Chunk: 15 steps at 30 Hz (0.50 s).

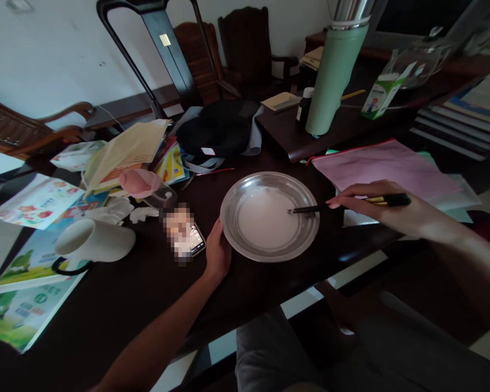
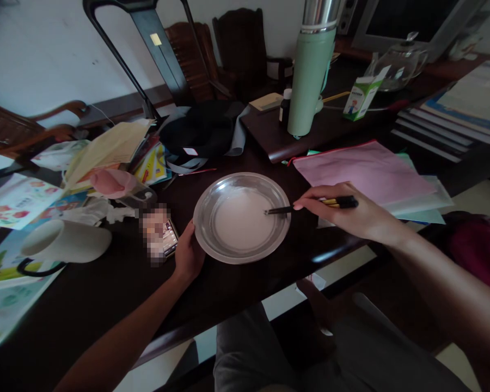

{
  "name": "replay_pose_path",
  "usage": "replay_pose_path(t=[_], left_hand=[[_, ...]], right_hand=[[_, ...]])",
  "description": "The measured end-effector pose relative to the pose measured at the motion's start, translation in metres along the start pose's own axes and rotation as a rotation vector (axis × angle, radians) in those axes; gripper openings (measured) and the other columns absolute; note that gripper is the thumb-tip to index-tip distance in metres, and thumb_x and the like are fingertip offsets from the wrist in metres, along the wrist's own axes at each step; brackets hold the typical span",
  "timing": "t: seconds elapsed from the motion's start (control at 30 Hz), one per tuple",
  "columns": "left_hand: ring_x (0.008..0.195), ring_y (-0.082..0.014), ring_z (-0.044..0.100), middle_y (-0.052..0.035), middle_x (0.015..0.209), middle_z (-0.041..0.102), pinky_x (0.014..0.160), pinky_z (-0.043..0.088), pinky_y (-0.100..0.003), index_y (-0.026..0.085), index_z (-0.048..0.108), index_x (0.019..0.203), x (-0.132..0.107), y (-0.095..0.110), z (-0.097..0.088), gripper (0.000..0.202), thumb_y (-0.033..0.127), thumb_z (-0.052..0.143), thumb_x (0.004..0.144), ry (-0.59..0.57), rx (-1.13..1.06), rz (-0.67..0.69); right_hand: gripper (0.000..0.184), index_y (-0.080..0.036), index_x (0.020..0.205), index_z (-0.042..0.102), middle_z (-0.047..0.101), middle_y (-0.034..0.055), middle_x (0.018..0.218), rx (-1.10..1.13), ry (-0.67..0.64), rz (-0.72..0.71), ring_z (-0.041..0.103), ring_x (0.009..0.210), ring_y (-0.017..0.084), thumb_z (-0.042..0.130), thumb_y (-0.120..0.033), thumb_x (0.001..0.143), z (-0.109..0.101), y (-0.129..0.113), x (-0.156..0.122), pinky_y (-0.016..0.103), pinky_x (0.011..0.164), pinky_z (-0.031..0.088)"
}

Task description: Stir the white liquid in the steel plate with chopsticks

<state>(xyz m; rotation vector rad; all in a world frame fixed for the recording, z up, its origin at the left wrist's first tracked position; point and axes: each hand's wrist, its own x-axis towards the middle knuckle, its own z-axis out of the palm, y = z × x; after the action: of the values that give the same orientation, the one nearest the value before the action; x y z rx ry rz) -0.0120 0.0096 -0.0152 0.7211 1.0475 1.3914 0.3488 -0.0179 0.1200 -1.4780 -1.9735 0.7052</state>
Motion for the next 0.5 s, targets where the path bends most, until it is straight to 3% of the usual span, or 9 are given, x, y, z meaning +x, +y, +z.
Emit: replay_pose_path(t=[0.17, 0.3, 0.5], left_hand=[[0.134, -0.0343, 0.071, -0.0072, 0.125, 0.084, 0.12, 0.052, -0.05, 0.023, 0.084, 0.11, 0.0, 0.0, 0.0, 0.039, 0.054, 0.078, 0.087, -0.014, 0.002, 0.003], [0.131, -0.0329, 0.072, -0.0054, 0.122, 0.085, 0.119, 0.052, -0.047, 0.023, 0.084, 0.111, 0.0, -0.001, 0.0, 0.04, 0.054, 0.081, 0.085, -0.007, -0.003, 0.002], [0.128, -0.0323, 0.073, -0.0051, 0.122, 0.085, 0.117, 0.053, -0.047, 0.024, 0.084, 0.115, 0.001, -0.001, -0.002, 0.041, 0.052, 0.082, 0.085, 0.008, -0.013, -0.016]], right_hand=[[0.031, -0.038, 0.097, 0.088, 0.088, 0.0001, 0.102, 0.076, -0.166, 0.0, 0.081, 0.093, 0.028, 0.065, -0.059, 0.103, -0.007, -0.012, -0.008, 0.043, 0.073, 0.064], [0.026, -0.036, 0.103, 0.087, 0.088, 0.001, 0.111, 0.136, -0.254, -0.073, 0.082, 0.101, 0.026, 0.065, -0.05, 0.104, 0.016, -0.024, 0.0, 0.042, 0.084, 0.062], [0.029, -0.034, 0.109, 0.085, 0.088, 0.0014, 0.116, 0.099, -0.093, -0.161, 0.081, 0.108, 0.024, 0.06, -0.051, 0.107, 0.07, -0.01, 0.016, 0.047, 0.097, 0.052]])
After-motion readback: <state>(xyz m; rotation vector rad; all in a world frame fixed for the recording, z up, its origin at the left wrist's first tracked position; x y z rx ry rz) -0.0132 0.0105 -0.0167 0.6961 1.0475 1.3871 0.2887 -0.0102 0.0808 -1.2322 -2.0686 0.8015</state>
